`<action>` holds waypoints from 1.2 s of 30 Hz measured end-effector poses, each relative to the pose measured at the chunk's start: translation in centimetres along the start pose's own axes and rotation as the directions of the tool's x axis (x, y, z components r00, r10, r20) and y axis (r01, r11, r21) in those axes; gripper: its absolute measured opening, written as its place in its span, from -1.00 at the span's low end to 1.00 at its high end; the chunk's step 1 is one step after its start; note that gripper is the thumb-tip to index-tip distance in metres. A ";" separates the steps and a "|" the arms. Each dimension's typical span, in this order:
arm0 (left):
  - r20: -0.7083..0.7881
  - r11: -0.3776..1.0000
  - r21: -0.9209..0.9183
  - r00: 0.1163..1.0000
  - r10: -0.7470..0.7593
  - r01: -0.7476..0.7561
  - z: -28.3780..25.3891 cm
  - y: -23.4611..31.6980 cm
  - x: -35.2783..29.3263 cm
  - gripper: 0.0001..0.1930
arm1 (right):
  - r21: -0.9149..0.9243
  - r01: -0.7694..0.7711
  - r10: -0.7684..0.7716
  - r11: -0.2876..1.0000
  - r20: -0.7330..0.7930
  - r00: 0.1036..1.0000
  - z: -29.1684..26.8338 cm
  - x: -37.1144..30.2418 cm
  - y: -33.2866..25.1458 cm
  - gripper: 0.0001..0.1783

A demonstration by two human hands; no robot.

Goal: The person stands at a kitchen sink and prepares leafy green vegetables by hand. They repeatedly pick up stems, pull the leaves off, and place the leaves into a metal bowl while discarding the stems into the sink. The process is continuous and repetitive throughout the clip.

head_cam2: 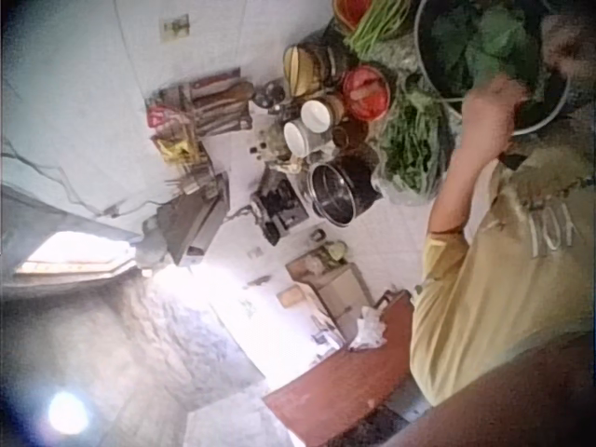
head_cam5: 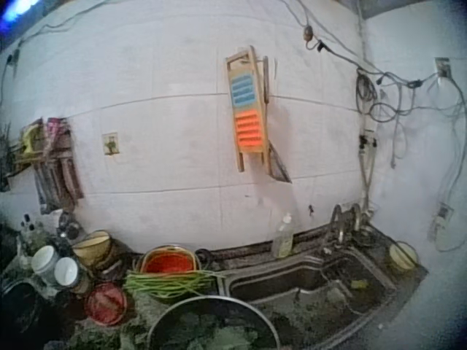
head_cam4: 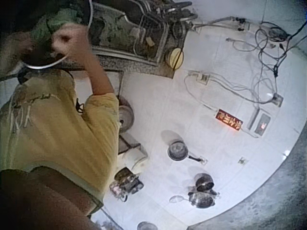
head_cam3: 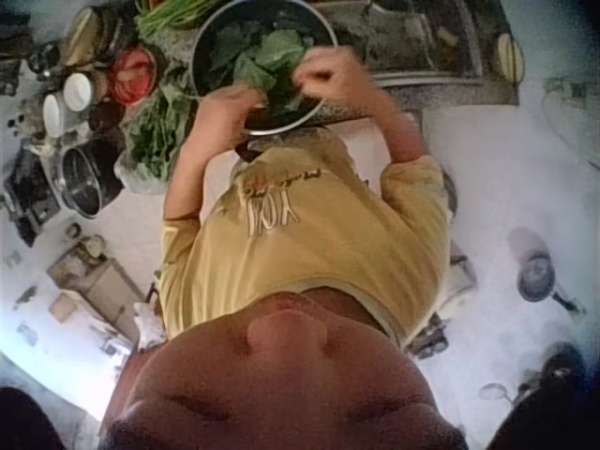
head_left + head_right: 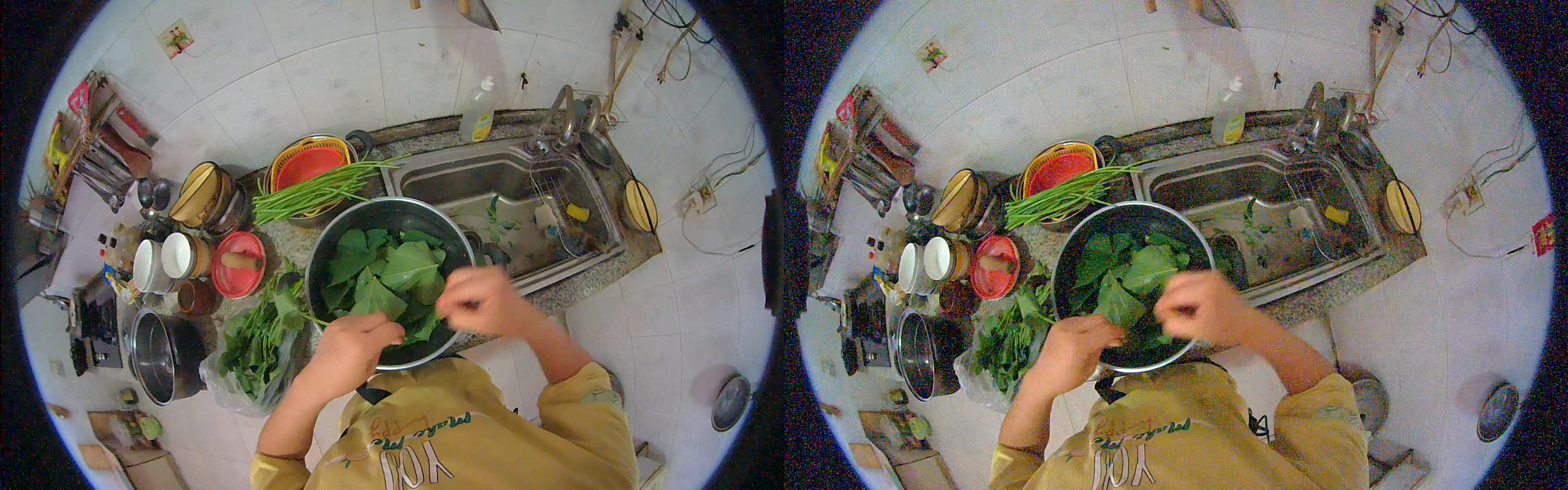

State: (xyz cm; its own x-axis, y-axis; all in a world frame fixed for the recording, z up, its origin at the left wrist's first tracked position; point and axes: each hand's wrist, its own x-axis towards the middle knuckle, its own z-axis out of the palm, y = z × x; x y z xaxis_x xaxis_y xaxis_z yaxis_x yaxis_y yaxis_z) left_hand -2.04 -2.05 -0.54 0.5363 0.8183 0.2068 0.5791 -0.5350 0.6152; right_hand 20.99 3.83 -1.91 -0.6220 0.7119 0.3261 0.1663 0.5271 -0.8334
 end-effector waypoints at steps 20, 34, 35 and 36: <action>-0.225 0.492 -0.868 0.934 -0.279 -0.062 -1.9 0.4 2.3 -0.82 | 0.120 -0.124 0.099 0.985 0.197 0.975 3.0 3.2 -0.2 -0.69; -0.082 0.468 -0.880 0.944 -0.321 0.083 0.0 -2.8 -2.0 -0.33 | 0.665 -0.319 0.413 0.676 0.016 0.911 5.4 5.3 -0.3 -0.83; -0.097 0.565 -0.819 0.944 -0.317 0.105 -0.3 -2.4 -2.1 -0.32 | 0.726 -0.314 0.455 0.612 0.003 0.891 5.4 5.4 -0.3 -0.83; -0.112 0.654 -0.746 0.944 -0.311 0.127 -1.0 -1.6 -2.1 -0.30 | 0.782 -0.305 0.496 0.544 -0.006 0.869 5.4 5.5 -0.3 -0.82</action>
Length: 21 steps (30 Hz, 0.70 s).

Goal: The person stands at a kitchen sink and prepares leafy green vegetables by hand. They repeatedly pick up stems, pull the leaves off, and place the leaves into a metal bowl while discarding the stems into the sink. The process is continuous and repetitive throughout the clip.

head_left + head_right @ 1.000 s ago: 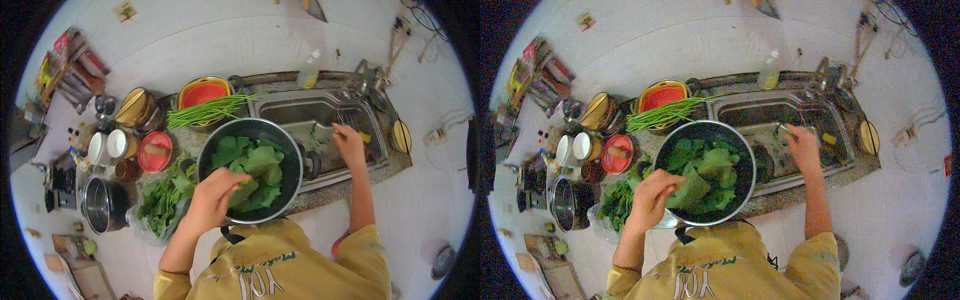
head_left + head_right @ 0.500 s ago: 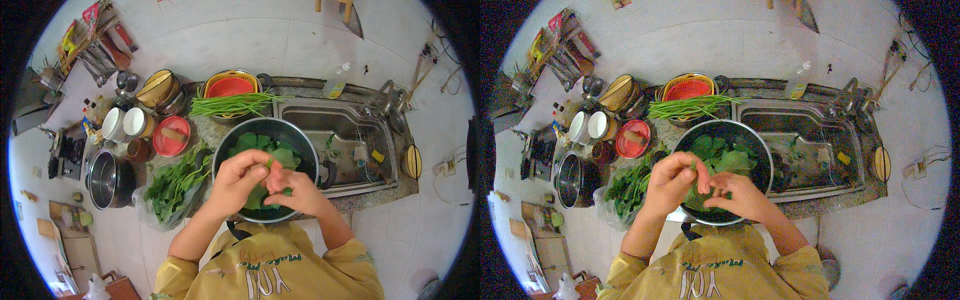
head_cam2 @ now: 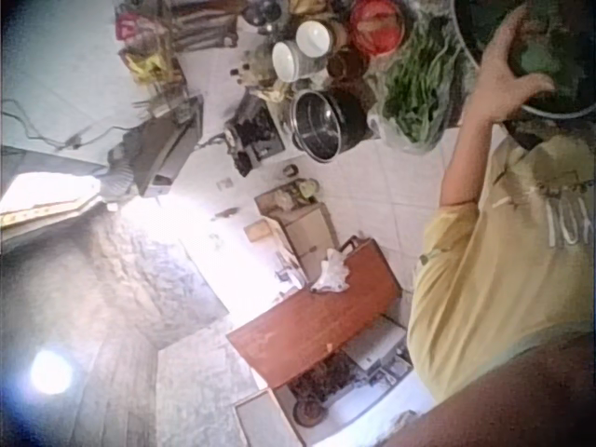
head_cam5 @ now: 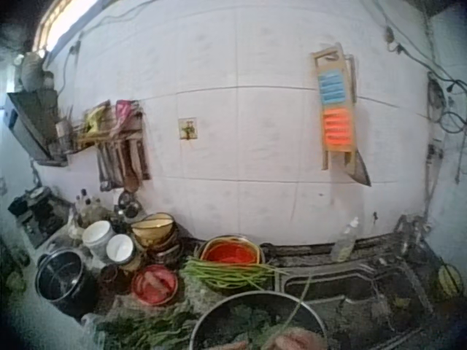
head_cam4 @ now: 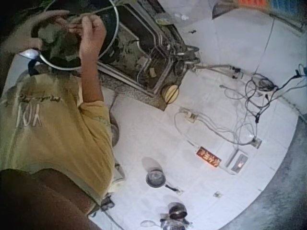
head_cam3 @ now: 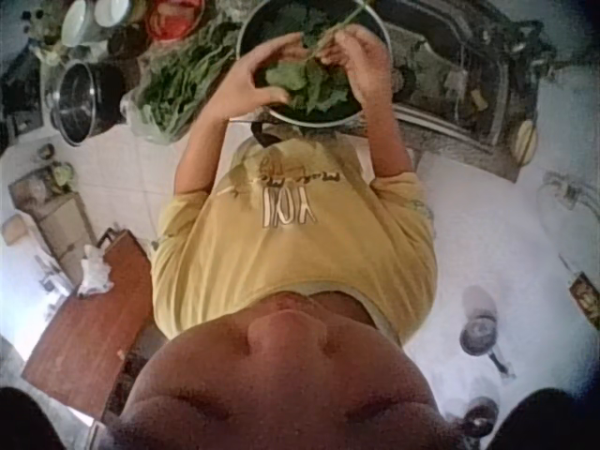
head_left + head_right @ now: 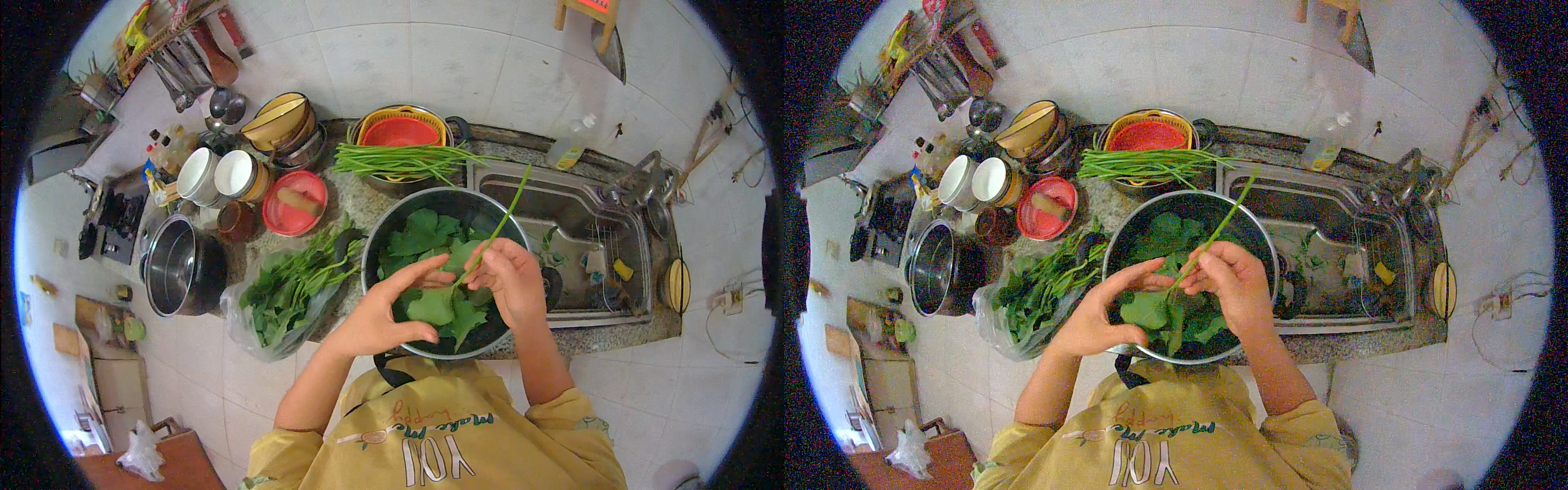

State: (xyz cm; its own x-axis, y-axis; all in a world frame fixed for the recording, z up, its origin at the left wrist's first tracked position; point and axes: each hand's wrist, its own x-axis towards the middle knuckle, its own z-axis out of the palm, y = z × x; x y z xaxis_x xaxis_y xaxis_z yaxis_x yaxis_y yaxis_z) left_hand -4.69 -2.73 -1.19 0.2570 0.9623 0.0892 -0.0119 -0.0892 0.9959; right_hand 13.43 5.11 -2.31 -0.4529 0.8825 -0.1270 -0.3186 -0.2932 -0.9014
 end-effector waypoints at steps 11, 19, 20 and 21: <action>-0.497 0.991 0.094 0.867 -0.039 0.098 1.8 1.2 0.1 -0.83 | 0.109 -0.198 0.195 0.974 0.035 0.980 0.4 0.3 1.1 -0.81; -0.608 0.978 0.165 0.794 0.002 0.125 2.4 1.1 0.4 -0.83 | 0.172 -0.166 0.153 0.971 0.083 0.985 0.6 -0.1 1.0 -0.74; -0.622 0.968 0.219 0.782 0.042 0.123 2.6 1.1 0.4 -0.84 | 0.213 -0.182 0.162 0.960 0.108 0.981 0.6 -0.2 0.8 -0.71; -0.634 0.955 0.272 0.769 0.083 0.122 2.7 1.2 0.5 -0.85 | 0.254 -0.198 0.169 0.947 0.134 0.977 0.7 -0.4 0.5 -0.67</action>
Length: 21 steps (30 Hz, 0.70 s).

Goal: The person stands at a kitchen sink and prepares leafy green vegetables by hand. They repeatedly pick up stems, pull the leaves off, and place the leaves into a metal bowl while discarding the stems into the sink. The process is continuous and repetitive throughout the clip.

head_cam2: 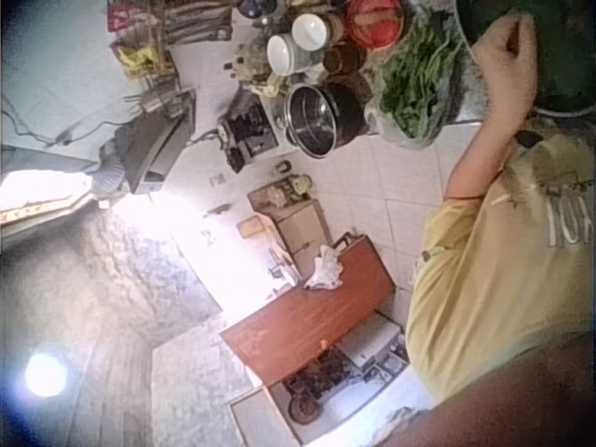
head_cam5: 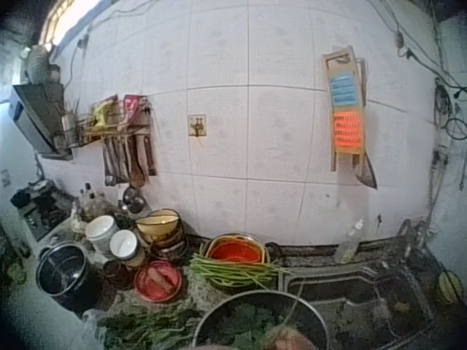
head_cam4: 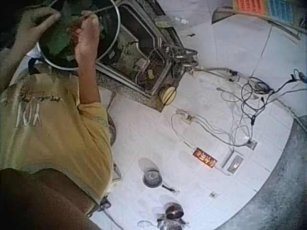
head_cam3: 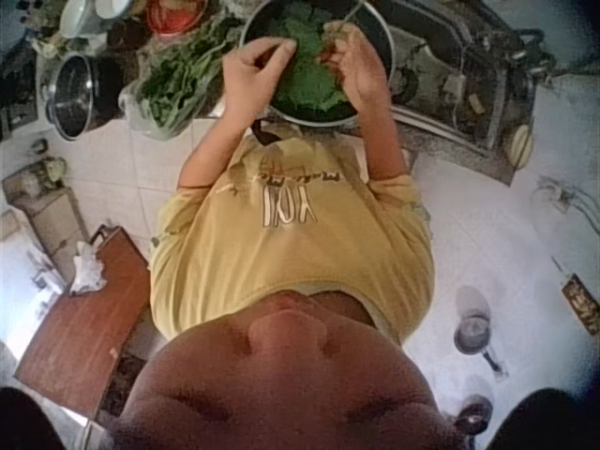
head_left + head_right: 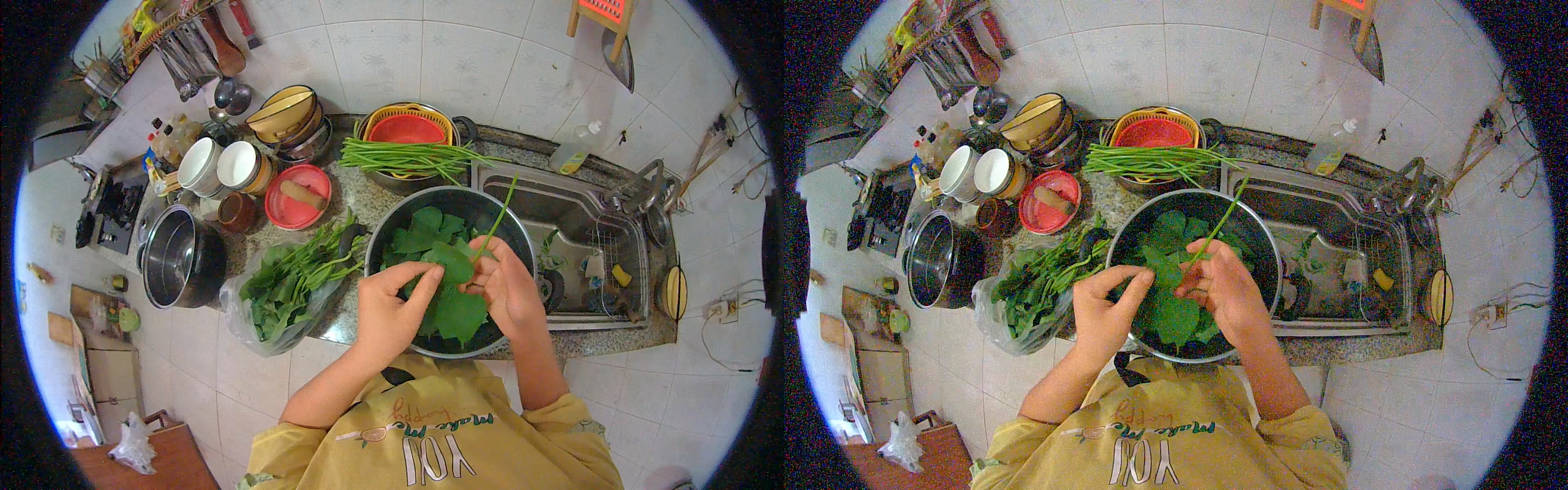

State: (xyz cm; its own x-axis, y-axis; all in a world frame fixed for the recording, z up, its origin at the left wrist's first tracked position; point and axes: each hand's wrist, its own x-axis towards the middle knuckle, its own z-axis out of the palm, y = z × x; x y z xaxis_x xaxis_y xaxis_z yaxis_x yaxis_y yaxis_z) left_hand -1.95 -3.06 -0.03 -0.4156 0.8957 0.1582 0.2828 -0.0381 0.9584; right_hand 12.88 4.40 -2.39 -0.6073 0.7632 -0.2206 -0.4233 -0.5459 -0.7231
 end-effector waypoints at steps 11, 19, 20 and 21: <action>0.022 0.995 -0.097 0.999 -0.028 0.030 0.2 -0.2 0.4 -0.87 | -0.473 0.199 -0.253 0.858 -0.052 0.966 1.9 -1.2 0.4 -0.52; 0.223 0.888 -0.392 0.961 -0.162 0.240 -0.1 -1.6 0.4 -0.82 | -0.448 0.178 -0.246 0.876 -0.097 0.964 1.7 -1.4 0.3 -0.71; 0.214 0.901 -0.373 0.965 -0.150 0.223 0.0 -1.6 0.4 -0.81 | -0.438 0.179 -0.250 0.881 -0.111 0.962 1.6 -1.4 0.3 -0.74; 0.205 0.912 -0.354 0.969 -0.139 0.205 0.0 -1.5 0.3 -0.80 | -0.428 0.180 -0.254 0.886 -0.124 0.959 1.5 -1.4 0.4 -0.76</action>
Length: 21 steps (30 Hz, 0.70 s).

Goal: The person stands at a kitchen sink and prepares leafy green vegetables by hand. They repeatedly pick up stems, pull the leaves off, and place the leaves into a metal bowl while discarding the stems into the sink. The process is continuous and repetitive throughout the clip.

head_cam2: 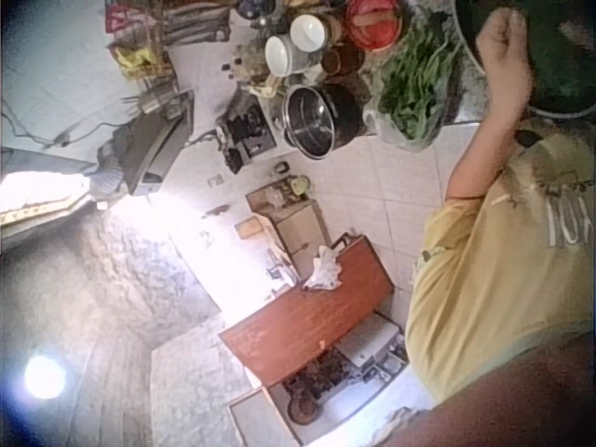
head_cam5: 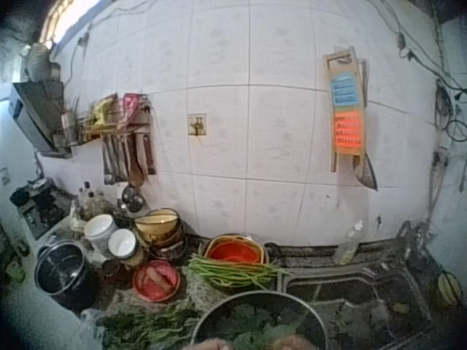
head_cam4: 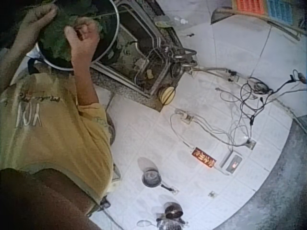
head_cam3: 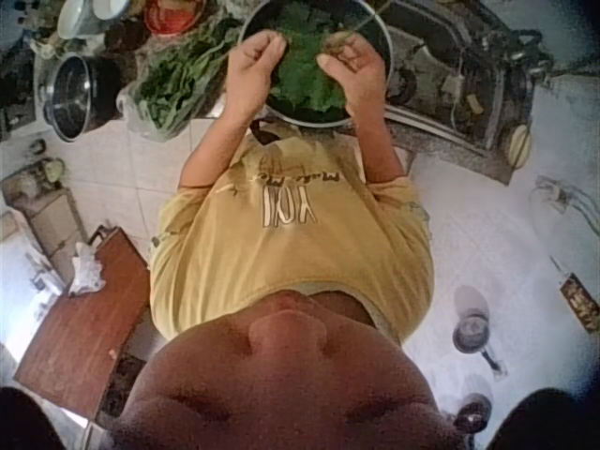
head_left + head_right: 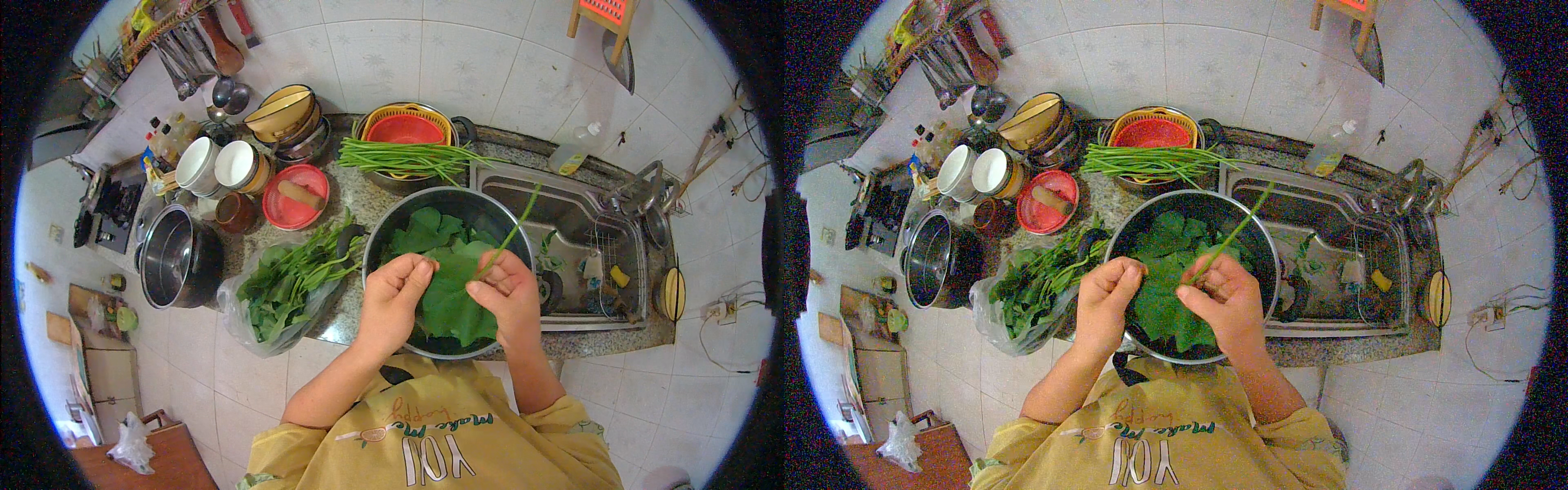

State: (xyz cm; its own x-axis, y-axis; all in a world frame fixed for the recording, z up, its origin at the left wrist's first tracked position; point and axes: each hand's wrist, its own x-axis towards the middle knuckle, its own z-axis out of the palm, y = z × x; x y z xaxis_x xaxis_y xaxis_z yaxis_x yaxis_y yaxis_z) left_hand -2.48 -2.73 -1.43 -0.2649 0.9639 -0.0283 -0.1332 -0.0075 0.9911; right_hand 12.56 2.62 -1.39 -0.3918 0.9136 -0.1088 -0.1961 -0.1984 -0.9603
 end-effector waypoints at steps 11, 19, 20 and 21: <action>0.163 0.999 -0.041 0.986 0.011 -0.005 0.8 1.1 0.1 -0.48 | 0.005 0.120 -0.118 0.993 -0.147 0.982 0.2 0.3 0.2 -0.84; 0.372 0.921 -0.318 0.923 -0.096 0.224 -0.8 0.7 0.0 -0.32 | -0.122 0.182 -0.209 0.976 -0.264 0.942 -0.7 1.1 -0.1 -0.85; 0.405 0.910 -0.346 0.911 -0.076 0.230 -1.0 0.4 0.1 -0.30 | -0.113 0.181 -0.206 0.977 -0.274 0.940 -0.7 1.2 -0.1 -0.85; 0.414 0.890 -0.386 0.908 -0.067 0.243 -1.1 0.4 0.1 -0.28 | -0.103 0.180 -0.203 0.978 -0.283 0.938 -0.7 1.2 -0.2 -0.85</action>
State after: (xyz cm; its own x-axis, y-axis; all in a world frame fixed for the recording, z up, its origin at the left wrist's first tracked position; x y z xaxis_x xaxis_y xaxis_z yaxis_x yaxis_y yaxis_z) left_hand -3.62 -2.94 -1.23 0.1644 0.9856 -0.0385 -0.5518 0.1243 0.8246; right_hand 12.78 4.01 -1.54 -0.0735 0.9971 0.0201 -0.1694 0.0074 -0.9855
